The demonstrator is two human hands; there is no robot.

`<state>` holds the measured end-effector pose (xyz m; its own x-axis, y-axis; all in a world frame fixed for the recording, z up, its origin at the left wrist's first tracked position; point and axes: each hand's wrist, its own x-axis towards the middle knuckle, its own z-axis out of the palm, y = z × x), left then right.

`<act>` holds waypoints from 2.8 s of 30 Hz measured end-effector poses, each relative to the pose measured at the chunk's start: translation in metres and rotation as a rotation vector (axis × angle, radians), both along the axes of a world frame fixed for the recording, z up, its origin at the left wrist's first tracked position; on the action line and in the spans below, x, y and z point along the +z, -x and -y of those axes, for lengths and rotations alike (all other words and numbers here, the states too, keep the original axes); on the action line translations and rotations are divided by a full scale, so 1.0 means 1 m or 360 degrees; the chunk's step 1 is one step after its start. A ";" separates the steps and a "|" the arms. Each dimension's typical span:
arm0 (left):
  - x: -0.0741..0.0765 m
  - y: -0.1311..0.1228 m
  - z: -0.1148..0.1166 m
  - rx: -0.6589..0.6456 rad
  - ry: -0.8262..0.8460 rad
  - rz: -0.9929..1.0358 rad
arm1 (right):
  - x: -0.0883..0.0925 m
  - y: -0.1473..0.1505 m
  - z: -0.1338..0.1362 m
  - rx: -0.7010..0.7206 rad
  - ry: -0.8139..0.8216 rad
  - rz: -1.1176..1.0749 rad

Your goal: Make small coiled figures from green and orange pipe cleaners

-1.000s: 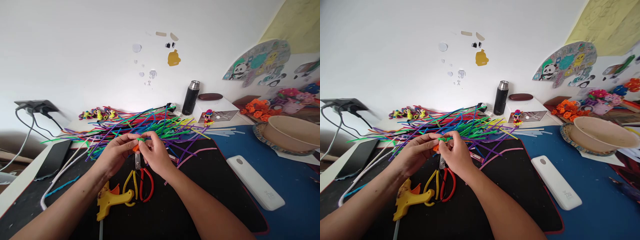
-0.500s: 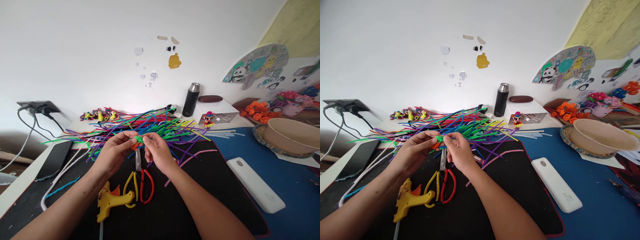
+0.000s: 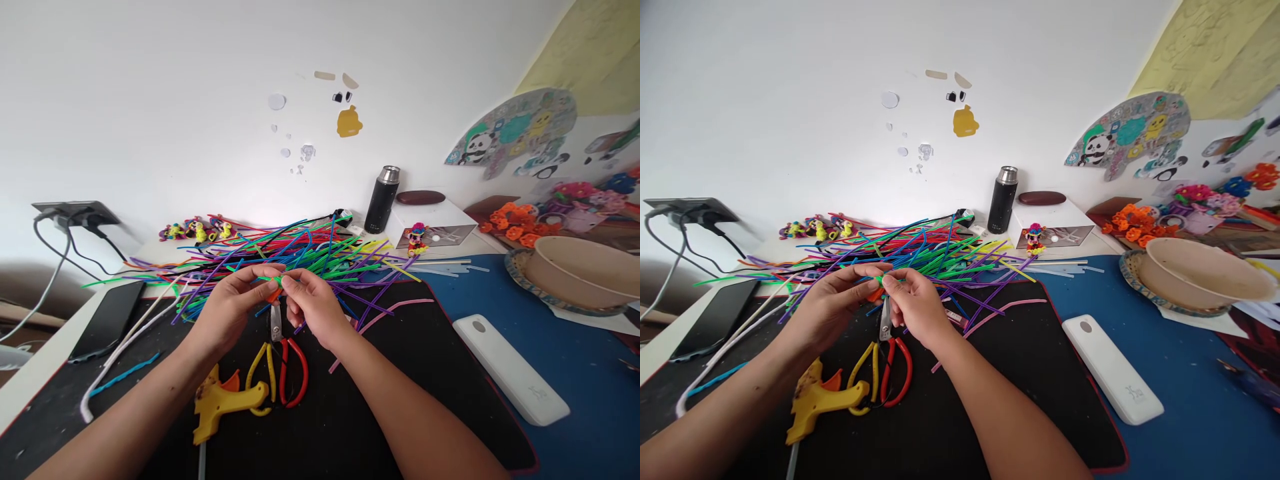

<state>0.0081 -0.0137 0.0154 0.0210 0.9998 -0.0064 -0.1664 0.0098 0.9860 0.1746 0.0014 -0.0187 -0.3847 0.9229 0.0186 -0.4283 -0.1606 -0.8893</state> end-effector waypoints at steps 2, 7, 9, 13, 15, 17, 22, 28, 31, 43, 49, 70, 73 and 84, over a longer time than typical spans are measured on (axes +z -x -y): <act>0.000 0.000 0.000 -0.0012 0.0047 0.0044 | -0.002 0.000 0.000 0.0007 0.0022 -0.0043; -0.003 0.000 0.001 -0.0018 0.0112 0.0101 | -0.006 0.001 0.000 -0.0012 0.0052 -0.0095; -0.004 -0.001 0.001 -0.0017 0.0110 0.0111 | -0.006 0.001 -0.001 -0.0022 0.0045 -0.0098; -0.003 -0.002 0.002 -0.0029 0.0111 0.0126 | -0.005 0.001 -0.001 -0.0031 0.0093 -0.0135; -0.002 -0.002 0.002 -0.0041 0.0114 0.0159 | -0.003 0.000 -0.001 -0.0022 0.0120 -0.0160; 0.000 -0.001 0.001 -0.0045 0.0125 0.0223 | -0.001 -0.002 -0.001 -0.0011 0.0138 -0.0184; 0.002 0.003 -0.002 -0.0190 0.0205 0.0297 | 0.004 -0.008 -0.003 -0.0044 0.0181 -0.0227; 0.004 0.003 -0.002 -0.0319 0.0236 0.0313 | 0.002 -0.009 -0.006 -0.0047 0.0193 -0.0213; 0.004 0.002 -0.001 -0.0270 0.0212 0.0263 | 0.001 -0.007 -0.005 -0.0040 0.0182 -0.0207; -0.004 0.005 -0.002 0.0009 -0.0264 -0.0377 | 0.001 -0.005 -0.002 -0.0055 0.0110 -0.0072; -0.006 0.001 0.003 -0.0036 -0.0332 -0.0527 | -0.003 -0.002 -0.003 -0.0055 0.0094 -0.0020; -0.003 0.003 -0.001 -0.0238 -0.0196 -0.0312 | -0.008 0.000 -0.004 -0.0052 0.0001 0.0028; -0.002 0.002 -0.001 -0.0248 -0.0153 -0.0299 | -0.007 0.000 -0.004 -0.0065 0.0018 0.0027; 0.004 0.002 0.001 -0.0295 0.0146 0.0161 | 0.001 -0.005 -0.003 -0.0121 0.0082 -0.0077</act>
<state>0.0064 -0.0148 0.0197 0.2091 0.9742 -0.0854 -0.2513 0.1379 0.9580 0.1794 0.0048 -0.0182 -0.3134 0.9495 -0.0126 -0.4833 -0.1709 -0.8586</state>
